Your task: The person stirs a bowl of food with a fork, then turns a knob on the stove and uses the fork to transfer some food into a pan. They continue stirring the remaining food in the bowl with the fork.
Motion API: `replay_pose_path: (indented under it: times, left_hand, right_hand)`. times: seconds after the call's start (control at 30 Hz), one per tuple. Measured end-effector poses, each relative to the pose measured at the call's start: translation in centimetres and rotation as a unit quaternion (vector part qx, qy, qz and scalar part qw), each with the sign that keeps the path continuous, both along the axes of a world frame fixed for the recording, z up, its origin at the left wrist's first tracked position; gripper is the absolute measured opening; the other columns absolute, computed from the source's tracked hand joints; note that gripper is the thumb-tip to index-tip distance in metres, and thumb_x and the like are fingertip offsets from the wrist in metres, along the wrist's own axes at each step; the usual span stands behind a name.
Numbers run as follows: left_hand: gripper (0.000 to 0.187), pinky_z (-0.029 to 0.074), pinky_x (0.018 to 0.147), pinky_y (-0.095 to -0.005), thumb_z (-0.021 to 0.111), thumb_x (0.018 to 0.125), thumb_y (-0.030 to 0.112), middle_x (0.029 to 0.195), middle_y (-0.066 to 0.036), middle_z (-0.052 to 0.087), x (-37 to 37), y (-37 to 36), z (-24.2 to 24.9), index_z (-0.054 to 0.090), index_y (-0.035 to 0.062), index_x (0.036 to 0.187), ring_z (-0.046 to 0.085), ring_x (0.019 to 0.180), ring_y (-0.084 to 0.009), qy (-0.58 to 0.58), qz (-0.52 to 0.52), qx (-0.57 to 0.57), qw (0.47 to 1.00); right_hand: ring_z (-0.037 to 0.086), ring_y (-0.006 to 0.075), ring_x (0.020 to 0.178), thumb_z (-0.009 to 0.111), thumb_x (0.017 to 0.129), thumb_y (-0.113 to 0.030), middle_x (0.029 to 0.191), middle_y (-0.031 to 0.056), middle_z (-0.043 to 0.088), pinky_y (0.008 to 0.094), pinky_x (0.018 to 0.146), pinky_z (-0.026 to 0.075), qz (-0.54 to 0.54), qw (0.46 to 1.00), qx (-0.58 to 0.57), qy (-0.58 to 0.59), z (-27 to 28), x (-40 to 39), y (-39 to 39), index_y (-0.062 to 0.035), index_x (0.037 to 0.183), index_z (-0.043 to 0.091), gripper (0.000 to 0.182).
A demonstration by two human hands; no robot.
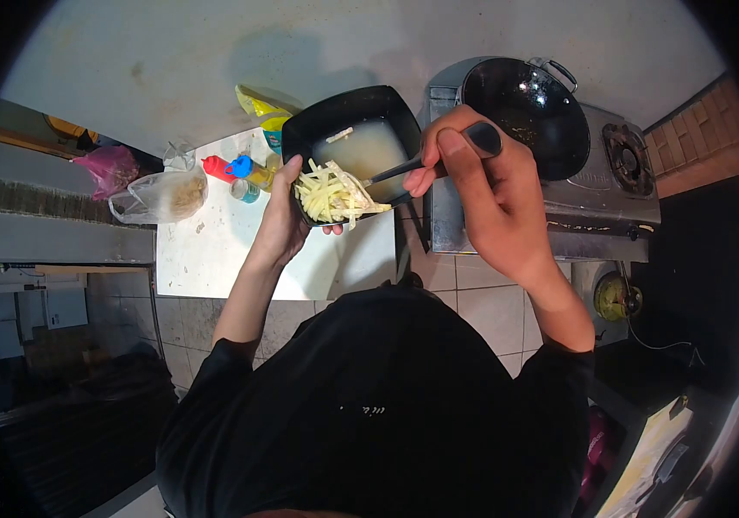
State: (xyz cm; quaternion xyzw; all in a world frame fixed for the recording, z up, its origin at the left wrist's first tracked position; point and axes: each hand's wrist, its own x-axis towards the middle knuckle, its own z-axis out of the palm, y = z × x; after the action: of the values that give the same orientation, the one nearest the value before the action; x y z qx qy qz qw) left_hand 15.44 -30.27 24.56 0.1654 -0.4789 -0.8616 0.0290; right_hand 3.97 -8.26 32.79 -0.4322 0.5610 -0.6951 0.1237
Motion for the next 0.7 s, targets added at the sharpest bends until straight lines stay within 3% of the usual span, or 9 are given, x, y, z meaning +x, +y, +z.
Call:
replay_pose_path:
  times: [0.23, 0.53, 0.57, 0.6, 0.7]
  left_hand:
    - [0.081, 0.056, 0.05, -0.0306, 0.036, 0.099, 0.038, 0.103, -0.023, 0.059, -0.1, -0.2, -0.1, -0.024, 0.0101, 0.145, 0.067, 0.066, -0.0262, 0.03, -0.031, 0.007, 0.999]
    - [0.052, 0.057, 0.048, -0.0297, 0.032, 0.1, 0.034, 0.11, -0.019, 0.057, -0.2, 0.4, 0.5, 0.011, 0.0128, 0.143, 0.068, 0.073, -0.0246, 0.019, -0.004, -0.003, 1.0]
    - [0.046, 0.053, 0.048, -0.0296, 0.032, 0.099, 0.043, 0.095, -0.018, 0.062, -0.2, 0.6, 0.5, 0.034, 0.0038, 0.122, 0.067, 0.065, -0.024, 0.001, 0.013, -0.045, 0.999]
    - [0.063, 0.049, 0.048, -0.0295, 0.032, 0.097, 0.052, 0.079, -0.018, 0.067, -0.2, 0.8, 0.5, 0.057, -0.0051, 0.101, 0.065, 0.058, -0.0234, -0.016, 0.027, -0.086, 0.996]
    - [0.064, 0.048, 0.048, -0.0286, 0.03, 0.097, 0.053, 0.083, -0.016, 0.068, -0.1, 0.5, 0.2, 0.059, -0.0036, 0.101, 0.063, 0.057, -0.0226, -0.017, 0.018, -0.079, 0.997]
  right_hand:
    - [0.061, 0.0119, 0.074, 0.039, 0.102, -0.012, 0.079, 0.0071, 0.056, 0.0261, 0.07, 0.05, -0.009, 0.999, 0.013, 0.046, 0.6, 0.4, 0.1, 0.003, 0.085, 0.052, 0.026]
    - [0.061, 0.0119, 0.074, 0.039, 0.101, -0.011, 0.078, 0.007, 0.056, 0.0259, 0.07, 0.05, -0.003, 0.999, 0.003, 0.038, 0.5, 0.4, 0.1, 0.0034, 0.085, 0.053, 0.025]
    - [0.061, 0.0119, 0.074, 0.039, 0.101, -0.011, 0.078, 0.007, 0.056, 0.0259, 0.07, 0.05, -0.006, 0.999, 0.004, 0.039, 0.4, 0.3, 0.1, 0.0034, 0.085, 0.053, 0.025]
    - [0.061, 0.0119, 0.074, 0.04, 0.101, -0.009, 0.078, 0.0068, 0.056, 0.0258, 0.07, 0.05, -0.005, 1.0, -0.005, 0.027, 0.3, 0.4, -0.1, 0.0036, 0.085, 0.053, 0.024]
    - [0.061, 0.0116, 0.073, 0.041, 0.1, -0.007, 0.078, 0.0065, 0.056, 0.0253, 0.069, 0.05, -0.014, 0.999, -0.002, 0.04, 0.4, 0.2, 0.0, 0.0039, 0.085, 0.053, 0.023]
